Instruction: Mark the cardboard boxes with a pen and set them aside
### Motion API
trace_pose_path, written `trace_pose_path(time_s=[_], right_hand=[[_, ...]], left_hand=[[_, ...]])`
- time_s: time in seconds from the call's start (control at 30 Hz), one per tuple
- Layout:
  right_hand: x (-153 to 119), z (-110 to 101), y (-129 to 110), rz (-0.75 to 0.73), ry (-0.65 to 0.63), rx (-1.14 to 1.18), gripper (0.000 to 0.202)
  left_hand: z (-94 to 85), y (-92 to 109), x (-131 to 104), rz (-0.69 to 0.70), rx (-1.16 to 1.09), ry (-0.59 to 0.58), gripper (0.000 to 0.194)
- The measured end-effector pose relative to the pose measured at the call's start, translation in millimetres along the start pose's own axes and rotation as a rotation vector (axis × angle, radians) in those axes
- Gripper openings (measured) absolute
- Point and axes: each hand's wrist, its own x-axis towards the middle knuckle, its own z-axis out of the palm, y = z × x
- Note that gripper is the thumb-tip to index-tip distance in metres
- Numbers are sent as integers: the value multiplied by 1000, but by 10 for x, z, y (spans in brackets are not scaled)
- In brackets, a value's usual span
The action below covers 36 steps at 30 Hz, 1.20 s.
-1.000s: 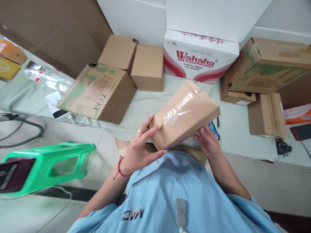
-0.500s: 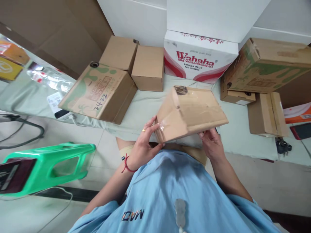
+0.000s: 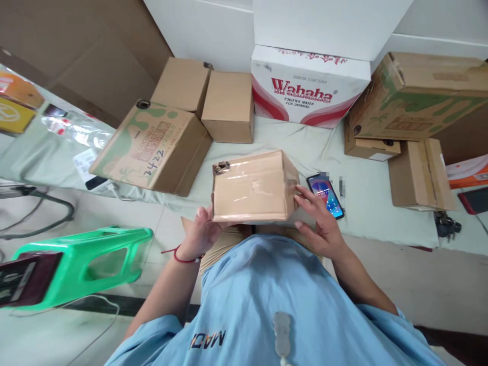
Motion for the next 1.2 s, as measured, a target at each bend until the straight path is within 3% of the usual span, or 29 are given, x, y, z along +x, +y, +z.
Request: trace_pose_path(time_s=[0.13,0.2,0.27,0.37,0.43,0.57,0.67,0.87,1.03,1.2], right_hand=[[68,56,-145,-153,-94,-44,71],[81,91,-145,-141,-109,-19,64],[87,123,-63,-10,-22,15,55],[100,175,165,346,170,121,56],[111,218,299,532,162,264,66],[109,286,356,656,43,561,66],[82,272,334,719,152,767,71],[-17,124,472,690,361,892,56],[-119,71,484,624,418,819,55],[-159,103,400,566,370,731,54]], left_hand=[[53,100,72,-67,-158,88,60],[16,139,136,-85,-243,135,54],[-70,141,186,-92,-310,151,52],[-241,63,198,-71,-365,156,50],[-350,-25,168,-46,-368,150,49],[-486,-188,92,-17,-305,106,43],[-469,-246,83,8,-263,103,41],[-224,-297,266,10,-164,146,50],[-98,-284,399,-19,-147,163,34],[-88,-256,359,-109,-170,119,72]])
